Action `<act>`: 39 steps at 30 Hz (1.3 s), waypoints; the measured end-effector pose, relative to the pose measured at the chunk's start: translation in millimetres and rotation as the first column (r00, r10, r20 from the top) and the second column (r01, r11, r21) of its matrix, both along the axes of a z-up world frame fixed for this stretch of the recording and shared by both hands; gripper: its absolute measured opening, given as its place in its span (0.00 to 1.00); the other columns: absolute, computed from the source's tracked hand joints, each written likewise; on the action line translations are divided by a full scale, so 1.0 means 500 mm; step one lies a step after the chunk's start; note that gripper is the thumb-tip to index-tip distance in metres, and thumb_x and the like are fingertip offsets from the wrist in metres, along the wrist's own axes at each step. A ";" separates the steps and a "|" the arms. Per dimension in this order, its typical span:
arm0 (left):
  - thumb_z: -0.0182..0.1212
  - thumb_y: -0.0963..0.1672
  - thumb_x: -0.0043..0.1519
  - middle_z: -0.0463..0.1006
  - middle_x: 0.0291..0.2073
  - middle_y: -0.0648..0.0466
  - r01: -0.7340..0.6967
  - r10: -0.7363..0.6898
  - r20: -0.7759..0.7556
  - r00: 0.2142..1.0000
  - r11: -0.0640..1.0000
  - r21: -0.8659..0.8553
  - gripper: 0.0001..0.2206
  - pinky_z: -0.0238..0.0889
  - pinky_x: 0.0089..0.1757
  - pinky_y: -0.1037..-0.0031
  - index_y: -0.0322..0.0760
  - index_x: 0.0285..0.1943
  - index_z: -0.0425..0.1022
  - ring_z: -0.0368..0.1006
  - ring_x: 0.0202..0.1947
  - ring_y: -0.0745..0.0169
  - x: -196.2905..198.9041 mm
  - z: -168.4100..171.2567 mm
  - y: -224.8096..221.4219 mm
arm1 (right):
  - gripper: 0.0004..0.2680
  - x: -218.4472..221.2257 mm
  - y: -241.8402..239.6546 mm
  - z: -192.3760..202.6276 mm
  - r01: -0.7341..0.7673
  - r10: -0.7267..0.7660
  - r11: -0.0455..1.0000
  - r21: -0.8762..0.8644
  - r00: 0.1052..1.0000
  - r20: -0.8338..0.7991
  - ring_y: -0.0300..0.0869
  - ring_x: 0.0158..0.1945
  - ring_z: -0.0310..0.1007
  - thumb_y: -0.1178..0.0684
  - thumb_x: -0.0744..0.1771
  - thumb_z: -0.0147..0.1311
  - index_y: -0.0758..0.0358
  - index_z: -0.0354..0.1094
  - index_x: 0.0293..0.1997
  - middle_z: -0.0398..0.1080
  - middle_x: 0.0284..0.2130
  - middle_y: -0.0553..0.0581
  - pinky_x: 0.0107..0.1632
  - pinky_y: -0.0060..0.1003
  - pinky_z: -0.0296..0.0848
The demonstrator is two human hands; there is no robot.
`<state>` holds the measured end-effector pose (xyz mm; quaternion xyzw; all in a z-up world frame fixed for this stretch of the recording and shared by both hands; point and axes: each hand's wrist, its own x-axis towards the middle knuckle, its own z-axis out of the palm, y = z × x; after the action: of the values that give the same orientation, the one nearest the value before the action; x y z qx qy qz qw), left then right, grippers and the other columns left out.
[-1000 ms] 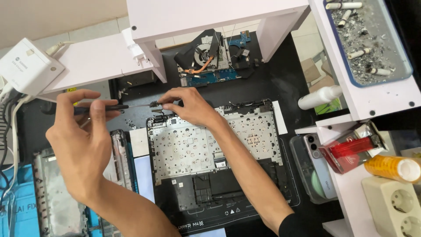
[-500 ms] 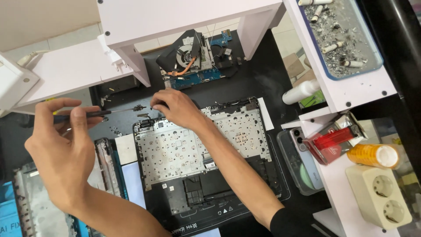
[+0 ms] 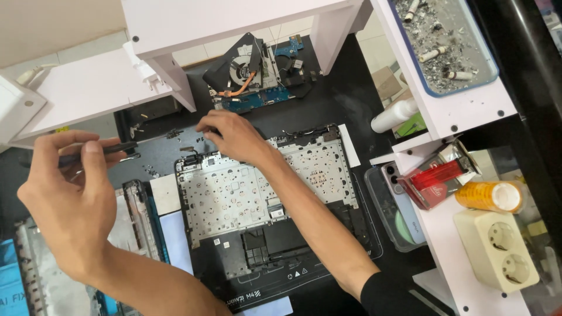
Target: Disassembling and inspecting internal components of a laptop at a workbench.
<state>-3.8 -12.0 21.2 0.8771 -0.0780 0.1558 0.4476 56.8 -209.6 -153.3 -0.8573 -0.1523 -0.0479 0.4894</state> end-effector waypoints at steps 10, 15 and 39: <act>0.50 0.33 0.69 0.83 0.46 0.42 0.112 -0.131 -0.124 0.984 0.982 -0.152 0.07 0.74 0.45 0.74 0.22 0.53 0.71 0.82 0.48 0.58 0.004 -0.011 0.011 | 0.21 -0.068 -0.102 0.096 0.025 0.017 0.977 0.212 0.980 -0.196 0.43 0.47 0.76 0.64 0.62 0.60 0.62 0.66 0.63 0.76 0.49 0.58 0.52 0.40 0.76; 0.52 0.34 0.65 0.85 0.45 0.46 0.285 -0.315 -0.173 0.933 0.942 -0.175 0.10 0.74 0.47 0.76 0.25 0.53 0.74 0.82 0.47 0.62 0.022 -0.032 -0.024 | 0.13 -0.096 -0.174 0.090 0.109 -0.077 0.981 0.158 0.978 -0.192 0.39 0.47 0.81 0.59 0.65 0.64 0.65 0.72 0.55 0.80 0.42 0.56 0.53 0.37 0.78; 0.56 0.34 0.59 0.77 0.41 0.41 0.435 -0.413 -0.135 0.900 0.862 0.260 0.08 0.66 0.41 0.54 0.29 0.45 0.75 0.74 0.42 0.34 0.112 -0.263 -0.181 | 0.05 -0.143 -0.360 -0.002 0.434 -0.435 0.877 -0.206 0.900 0.043 0.51 0.39 0.76 0.58 0.64 0.62 0.67 0.75 0.41 0.74 0.34 0.61 0.43 0.44 0.73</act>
<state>52.0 -102.4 -110.3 0.8985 -0.2736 0.0076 0.3431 -14.9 -389.8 -154.5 -0.9167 0.0406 -0.1379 0.3729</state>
